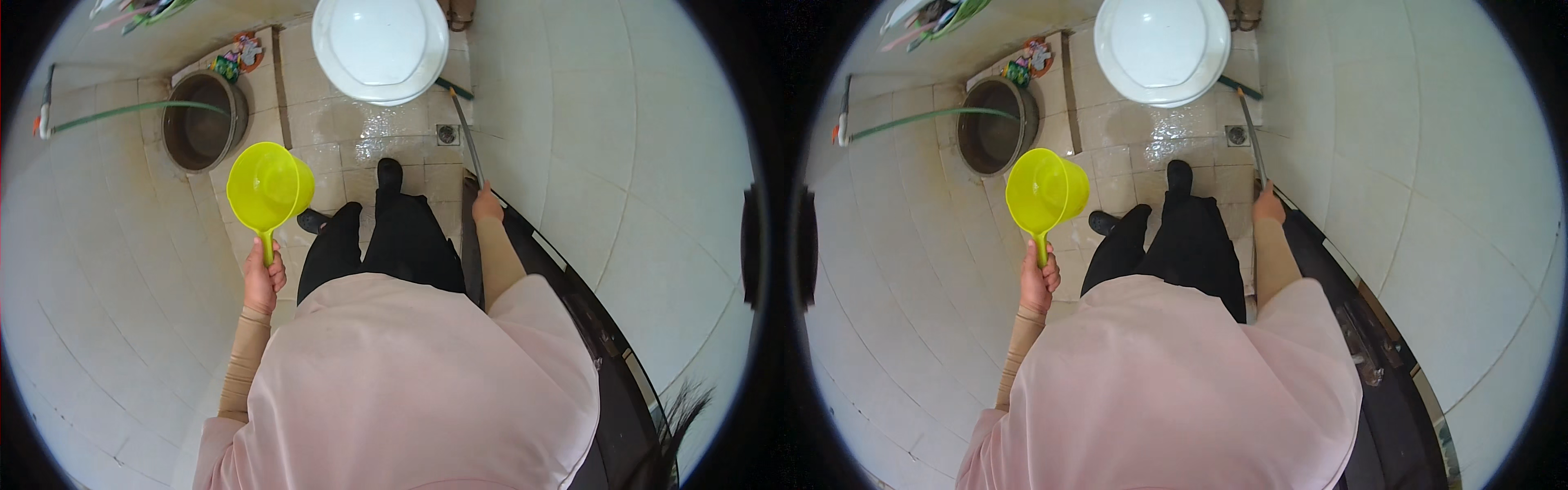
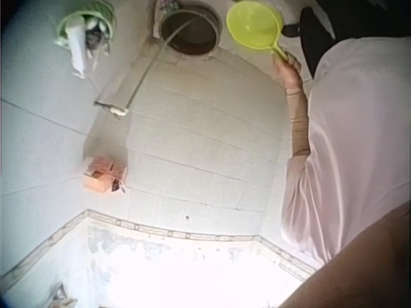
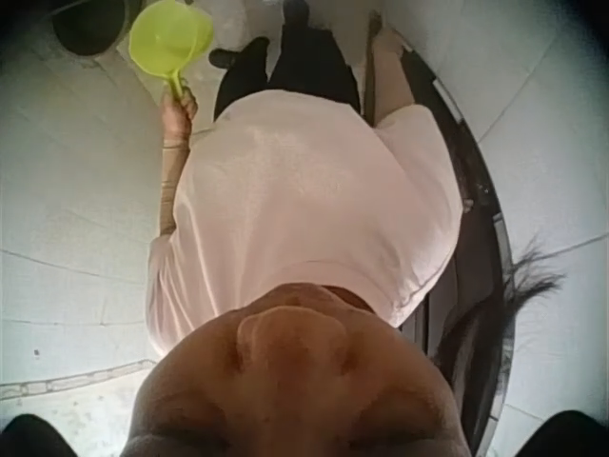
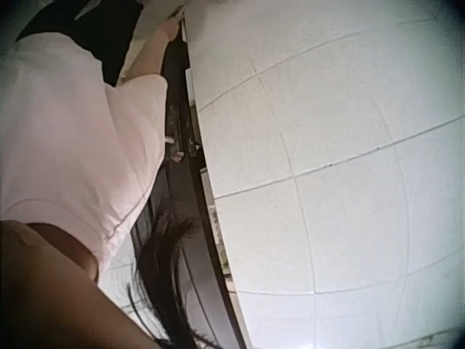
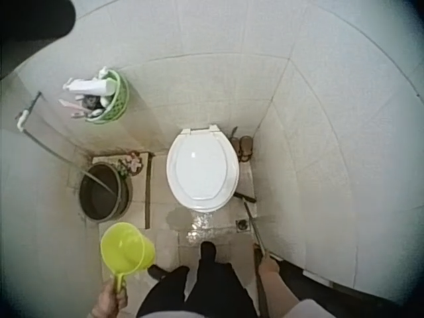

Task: The person is scrubbing and cleaning the tiled floor in a bathroom using a brush and a sponge.

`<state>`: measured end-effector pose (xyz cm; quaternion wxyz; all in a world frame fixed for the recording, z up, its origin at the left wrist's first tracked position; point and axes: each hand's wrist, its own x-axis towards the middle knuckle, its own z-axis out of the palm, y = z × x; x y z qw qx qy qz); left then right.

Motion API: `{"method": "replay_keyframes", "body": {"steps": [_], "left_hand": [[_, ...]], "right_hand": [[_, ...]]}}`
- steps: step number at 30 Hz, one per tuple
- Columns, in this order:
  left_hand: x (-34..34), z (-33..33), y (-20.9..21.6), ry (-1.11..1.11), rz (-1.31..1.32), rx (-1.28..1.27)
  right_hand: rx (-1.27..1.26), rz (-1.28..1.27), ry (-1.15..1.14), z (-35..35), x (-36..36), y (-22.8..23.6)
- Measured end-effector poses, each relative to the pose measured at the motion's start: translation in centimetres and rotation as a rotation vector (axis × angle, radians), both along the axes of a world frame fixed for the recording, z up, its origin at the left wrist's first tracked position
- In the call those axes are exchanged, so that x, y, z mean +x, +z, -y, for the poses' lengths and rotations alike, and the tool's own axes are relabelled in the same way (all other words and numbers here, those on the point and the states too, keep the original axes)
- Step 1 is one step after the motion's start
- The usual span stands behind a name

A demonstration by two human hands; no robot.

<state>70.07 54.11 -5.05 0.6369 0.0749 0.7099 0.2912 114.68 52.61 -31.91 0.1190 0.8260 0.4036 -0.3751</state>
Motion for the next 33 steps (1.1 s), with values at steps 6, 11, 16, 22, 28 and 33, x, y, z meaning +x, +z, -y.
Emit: {"method": "replay_keyframes", "body": {"steps": [6, 11, 16, 22, 28, 33], "left_hand": [[-6.9, 4.7, -0.2, 0.079, 0.026, -0.03], [-15.4, 9.2, -0.9, 0.172, 0.006, 0.013], [-22.1, 14.2, -4.9, 0.218, 0.083, 0.047], [-31.4, 20.6, -8.2, 0.369, 0.055, 0.043], [-37.5, 25.5, -8.3, 0.546, 0.018, 0.081], [-39.2, 26.4, -8.4, 0.642, -0.006, 0.112]], "right_hand": [[-0.065, -0.073, -0.003, 4.2, -10.1, 2.3], [-0.352, -0.093, 0.91, 1.2, -22.5, 1.3], [-0.116, -0.447, -0.514, 2.6, -35.6, -2.4], [-0.132, -0.853, -0.671, 1.2, -49.6, 0.2], [0.065, -0.618, -0.461, 0.7, -51.0, 7.8], [0.211, -0.06, 0.546, -0.9, -49.4, 8.8]]}}
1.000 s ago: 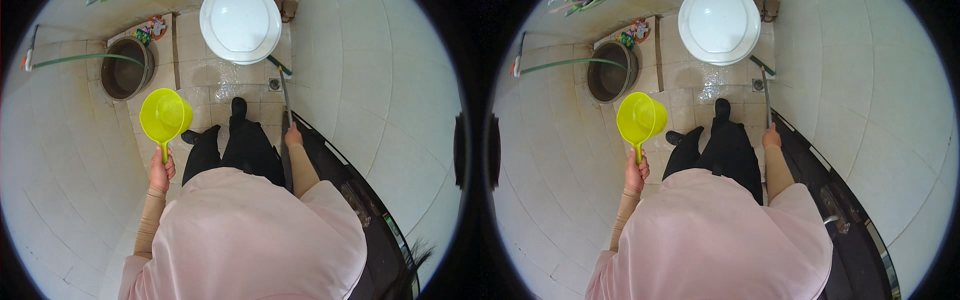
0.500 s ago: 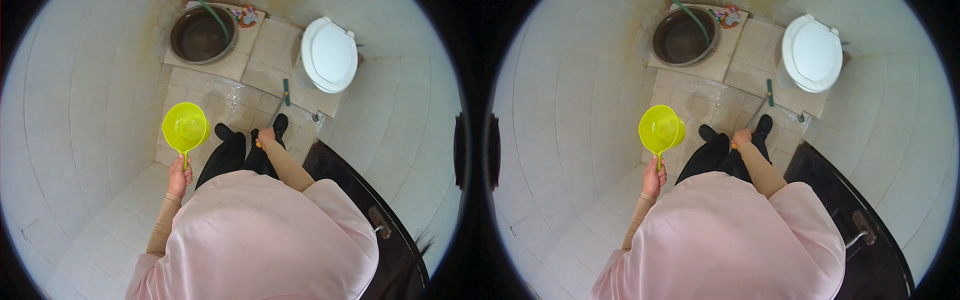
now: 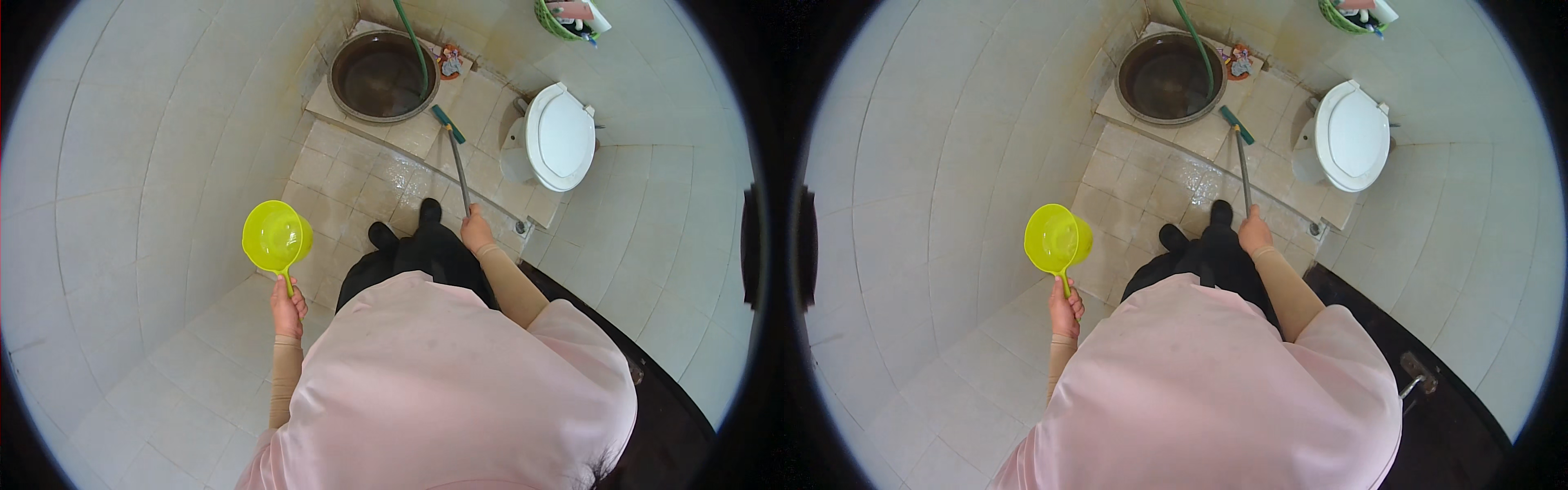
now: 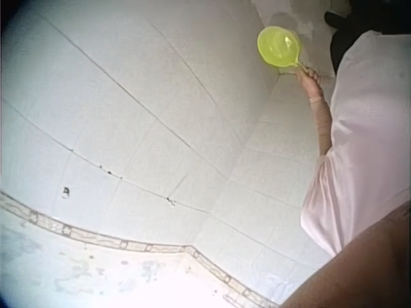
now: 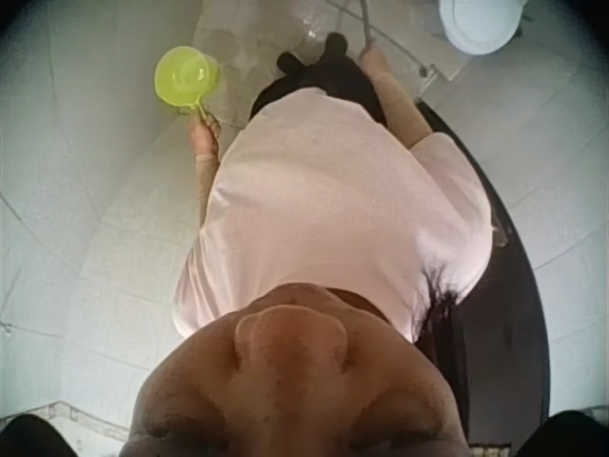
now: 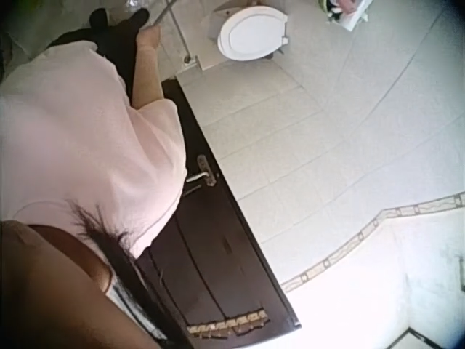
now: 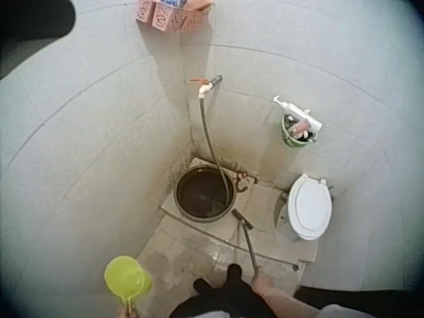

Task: The person is scrubbing and cleaning the tiled floor in a bathroom using a brush and a sponge.

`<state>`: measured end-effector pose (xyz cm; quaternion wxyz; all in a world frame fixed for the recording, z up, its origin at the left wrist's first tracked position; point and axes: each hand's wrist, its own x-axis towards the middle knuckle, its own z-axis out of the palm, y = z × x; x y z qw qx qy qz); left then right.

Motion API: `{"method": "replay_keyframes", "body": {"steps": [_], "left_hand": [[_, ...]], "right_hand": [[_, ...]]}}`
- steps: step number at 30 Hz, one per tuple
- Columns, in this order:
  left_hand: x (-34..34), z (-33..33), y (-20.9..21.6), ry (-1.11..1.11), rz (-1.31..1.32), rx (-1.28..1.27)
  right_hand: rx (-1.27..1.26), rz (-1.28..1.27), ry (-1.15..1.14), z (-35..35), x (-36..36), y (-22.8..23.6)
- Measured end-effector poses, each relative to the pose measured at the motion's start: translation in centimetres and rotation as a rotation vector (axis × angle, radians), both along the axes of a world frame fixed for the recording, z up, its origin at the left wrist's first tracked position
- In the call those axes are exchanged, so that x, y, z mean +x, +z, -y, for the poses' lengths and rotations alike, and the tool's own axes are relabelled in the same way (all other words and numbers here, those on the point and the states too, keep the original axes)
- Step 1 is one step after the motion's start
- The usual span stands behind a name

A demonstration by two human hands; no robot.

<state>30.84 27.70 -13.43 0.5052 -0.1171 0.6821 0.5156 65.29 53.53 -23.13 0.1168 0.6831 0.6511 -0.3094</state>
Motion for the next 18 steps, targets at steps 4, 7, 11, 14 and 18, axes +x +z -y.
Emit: {"method": "replay_keyframes", "body": {"steps": [4, 7, 11, 14, 18], "left_hand": [[0.3, -0.7, 0.3, 0.024, -0.016, 0.025], [0.8, -1.7, 0.5, 0.024, -0.001, 0.024], [0.8, -3.3, 0.8, 0.026, 0.043, -0.003], [0.1, -4.9, 1.3, -0.019, 0.045, -0.003], [-0.7, -7.8, 2.5, -0.025, 0.037, -0.033]], "right_hand": [[-0.099, 0.086, 0.077, -4.6, -1.5, -2.6], [-0.059, 0.128, 0.141, -8.5, -3.1, -5.7], [0.052, 0.161, 0.119, -15.2, -4.4, -8.6], [0.078, 0.168, 0.119, -18.7, -5.2, -9.1], [-0.016, 0.128, 0.179, -17.0, -4.8, -6.4]]}}
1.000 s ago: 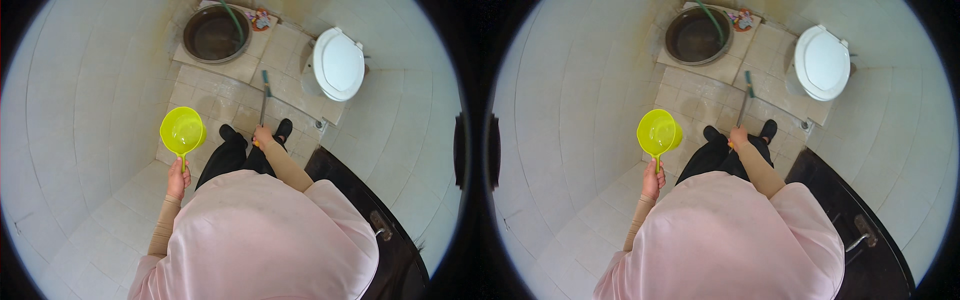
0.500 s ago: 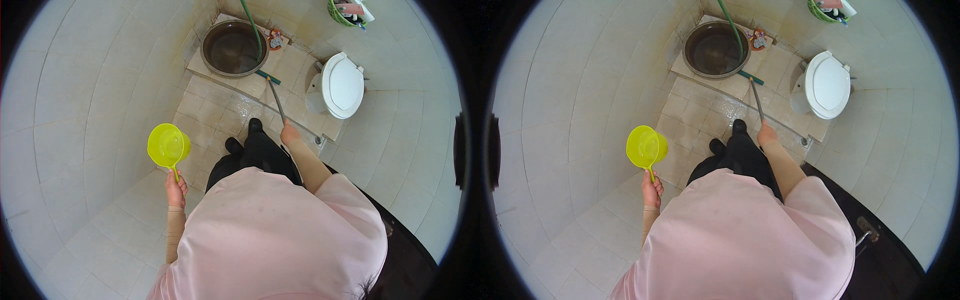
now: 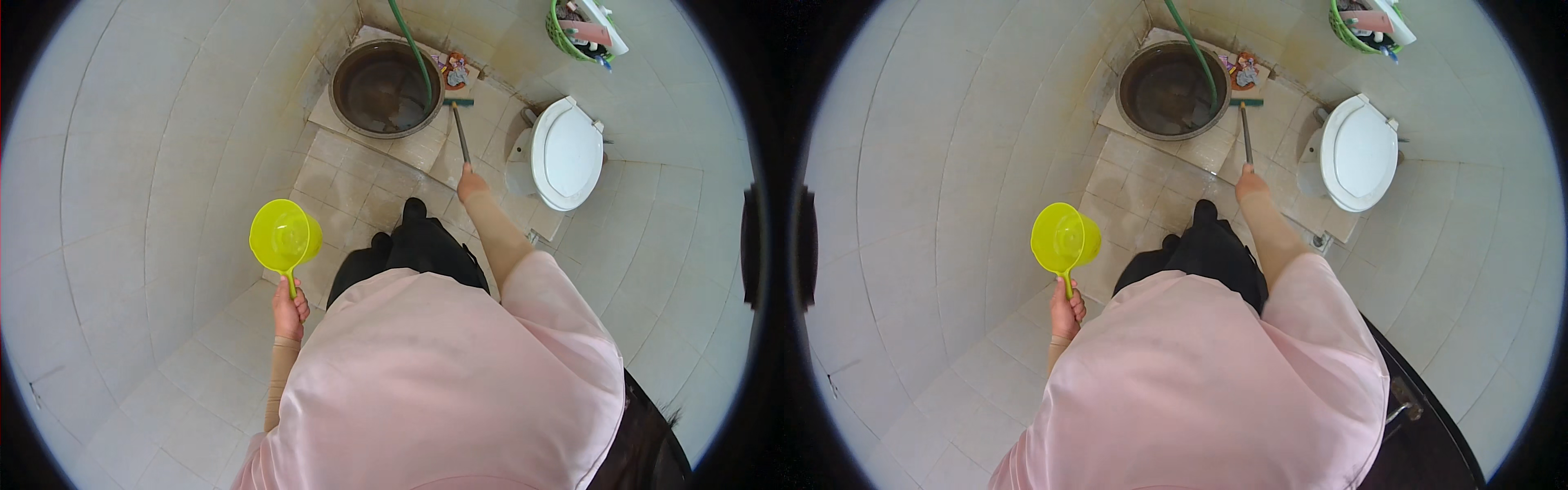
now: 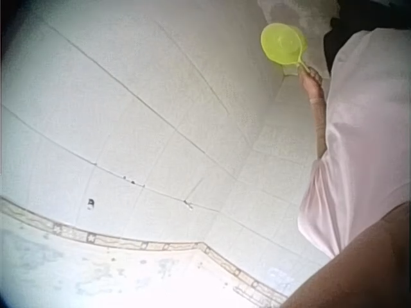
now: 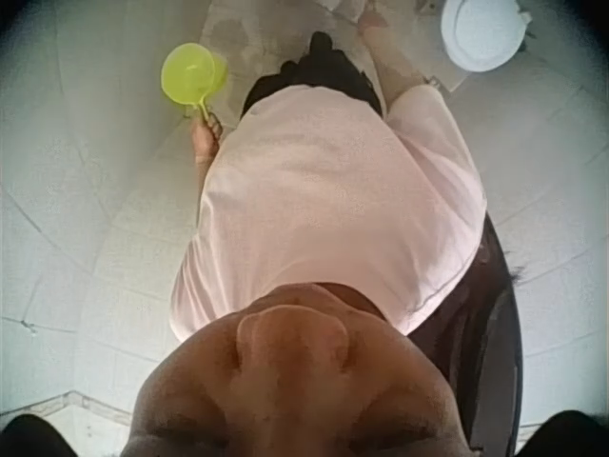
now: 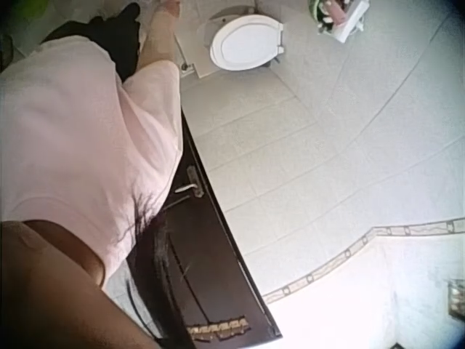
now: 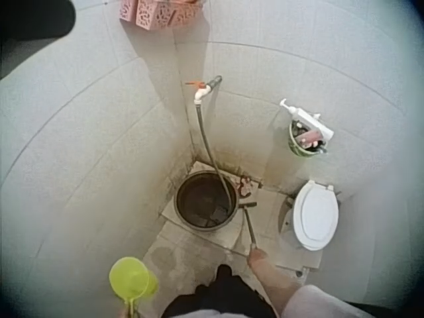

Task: The person is scrubbing and cleaning the tiled floor in a bathroom using a brush and a sponge.

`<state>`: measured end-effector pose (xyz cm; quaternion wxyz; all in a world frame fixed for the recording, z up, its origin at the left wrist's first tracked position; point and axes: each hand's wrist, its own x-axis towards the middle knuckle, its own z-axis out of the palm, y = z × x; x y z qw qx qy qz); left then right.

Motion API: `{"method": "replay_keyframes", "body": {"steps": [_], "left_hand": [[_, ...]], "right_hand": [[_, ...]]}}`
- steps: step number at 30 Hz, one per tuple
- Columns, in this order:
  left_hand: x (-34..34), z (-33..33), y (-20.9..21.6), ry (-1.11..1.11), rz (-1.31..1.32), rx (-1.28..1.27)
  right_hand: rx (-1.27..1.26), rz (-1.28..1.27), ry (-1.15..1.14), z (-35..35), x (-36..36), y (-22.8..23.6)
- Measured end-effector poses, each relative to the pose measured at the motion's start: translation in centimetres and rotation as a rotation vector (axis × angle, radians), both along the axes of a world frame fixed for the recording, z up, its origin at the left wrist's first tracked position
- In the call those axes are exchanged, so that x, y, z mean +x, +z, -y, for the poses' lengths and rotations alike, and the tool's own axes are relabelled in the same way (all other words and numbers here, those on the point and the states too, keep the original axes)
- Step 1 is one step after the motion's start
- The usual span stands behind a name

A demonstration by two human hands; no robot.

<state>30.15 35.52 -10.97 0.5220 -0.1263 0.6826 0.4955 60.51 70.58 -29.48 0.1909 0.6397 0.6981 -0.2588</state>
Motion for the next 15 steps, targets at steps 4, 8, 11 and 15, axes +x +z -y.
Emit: {"method": "replay_keyframes", "body": {"steps": [4, 8, 11, 15], "left_hand": [[-0.9, -4.0, 0.0, 0.013, -0.002, 0.009], [-3.3, -7.3, -1.6, -0.033, 0.037, 0.073], [-6.3, -8.7, -2.4, -0.087, -0.005, -0.008], [-11.5, -11.0, -3.0, -0.223, 0.015, 0.059]], "right_hand": [[-0.123, 0.032, 0.125, 6.0, 2.6, 5.7], [-0.27, 0.109, 0.215, 8.1, 2.7, 8.9], [-0.24, 0.116, 0.135, 7.4, 1.1, 8.2], [-0.171, 0.152, 0.017, 8.5, -2.5, 5.9]]}}
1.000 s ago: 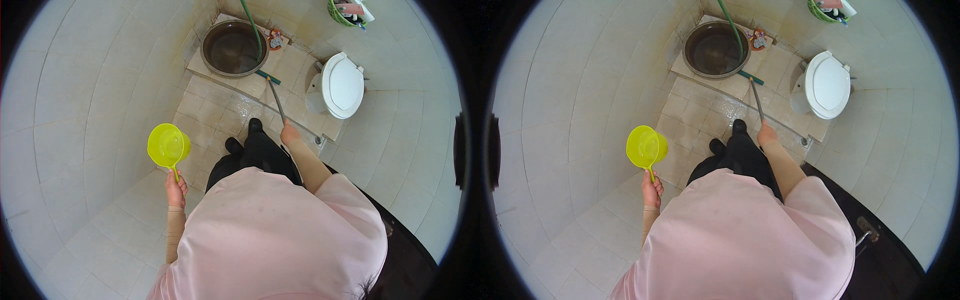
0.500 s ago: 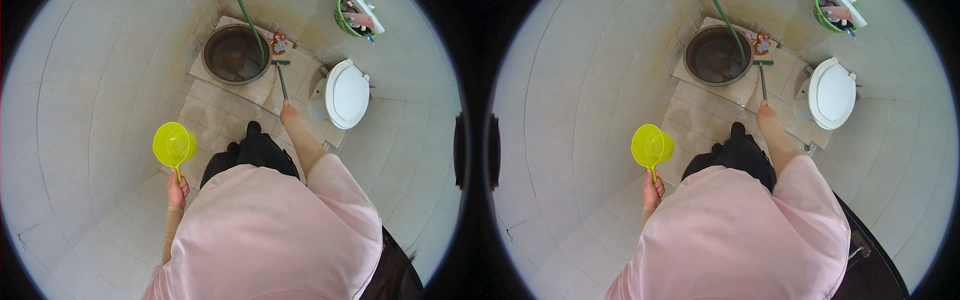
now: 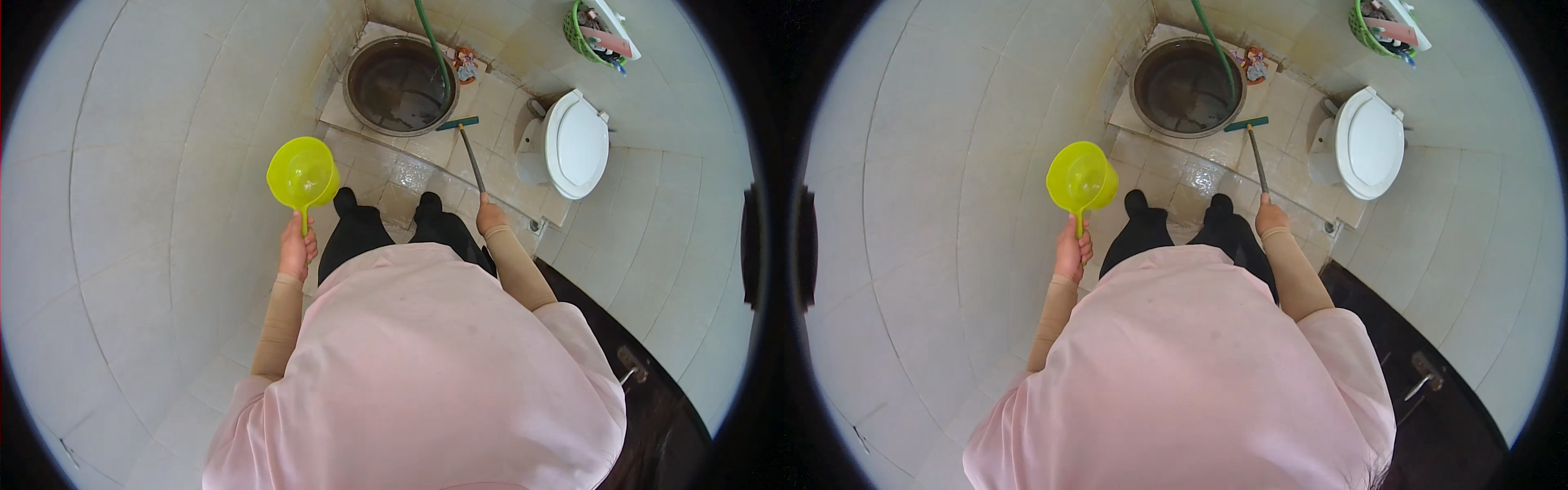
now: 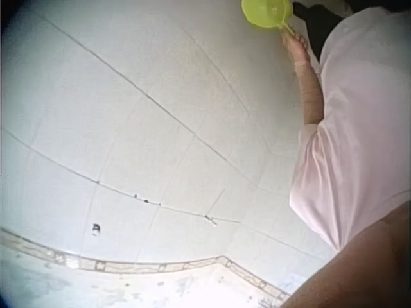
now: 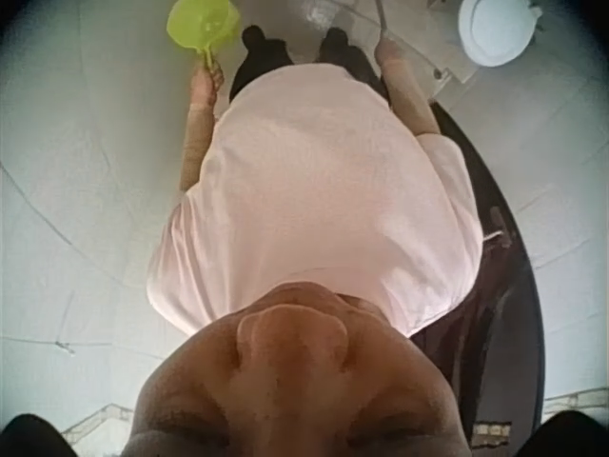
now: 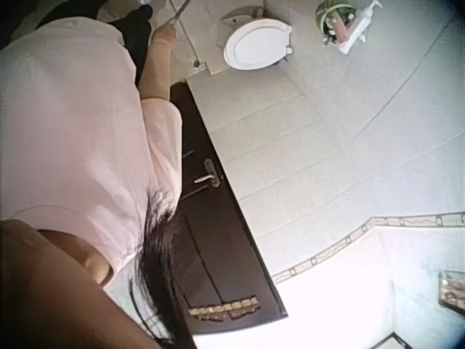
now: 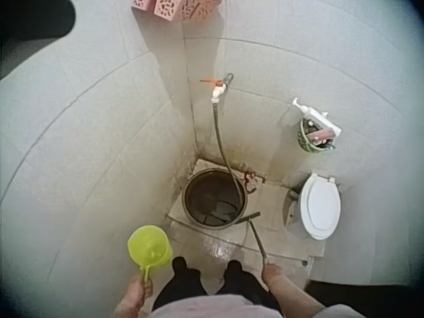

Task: The person is scrubbing and cleaning the tiled floor in a bathroom using a brush and a sponge.

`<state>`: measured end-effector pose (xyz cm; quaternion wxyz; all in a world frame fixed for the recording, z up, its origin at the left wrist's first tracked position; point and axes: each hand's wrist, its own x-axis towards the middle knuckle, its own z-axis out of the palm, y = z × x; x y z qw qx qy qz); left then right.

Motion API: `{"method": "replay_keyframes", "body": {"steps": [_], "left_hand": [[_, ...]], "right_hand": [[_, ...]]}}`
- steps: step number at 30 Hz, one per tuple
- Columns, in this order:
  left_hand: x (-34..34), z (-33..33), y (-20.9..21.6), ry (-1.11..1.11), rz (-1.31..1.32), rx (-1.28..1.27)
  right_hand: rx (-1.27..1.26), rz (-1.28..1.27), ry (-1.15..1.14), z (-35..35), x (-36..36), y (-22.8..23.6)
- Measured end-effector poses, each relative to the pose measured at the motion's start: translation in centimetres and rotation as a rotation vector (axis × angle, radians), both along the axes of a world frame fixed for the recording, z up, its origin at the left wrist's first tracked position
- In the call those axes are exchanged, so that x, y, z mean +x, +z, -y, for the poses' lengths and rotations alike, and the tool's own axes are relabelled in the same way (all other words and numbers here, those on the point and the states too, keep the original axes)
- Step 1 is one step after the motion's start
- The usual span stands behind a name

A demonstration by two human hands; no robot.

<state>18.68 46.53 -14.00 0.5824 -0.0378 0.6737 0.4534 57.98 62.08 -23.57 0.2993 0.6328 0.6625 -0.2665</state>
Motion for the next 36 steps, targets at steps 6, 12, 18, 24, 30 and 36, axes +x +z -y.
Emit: {"method": "replay_keyframes", "body": {"steps": [6, 12, 18, 24, 30, 36], "left_hand": [[-8.4, -0.4, -0.2, -0.166, 0.069, 0.01], [-14.4, 1.4, -1.8, -0.279, 0.052, -0.012], [-18.1, 3.1, -3.1, -0.361, 0.102, -0.088], [-19.9, 4.9, -6.7, -0.41, 0.154, -0.121], [-20.3, 3.4, -11.8, -0.442, 0.17, -0.128], [-20.0, -3.5, -17.2, -0.546, 0.177, -0.068]], "right_hand": [[-0.086, 0.028, 0.061, 9.0, -6.6, 0.6], [-0.024, 0.053, -0.192, 10.3, -12.8, -1.4], [-0.14, -0.118, -0.211, 12.4, -24.2, -1.9], [-0.218, -0.208, -0.177, 13.8, -32.2, -0.8], [-0.024, -0.324, -0.214, 14.6, -33.1, -2.0], [-0.009, -0.271, -0.124, 14.2, -31.1, -4.1]]}}
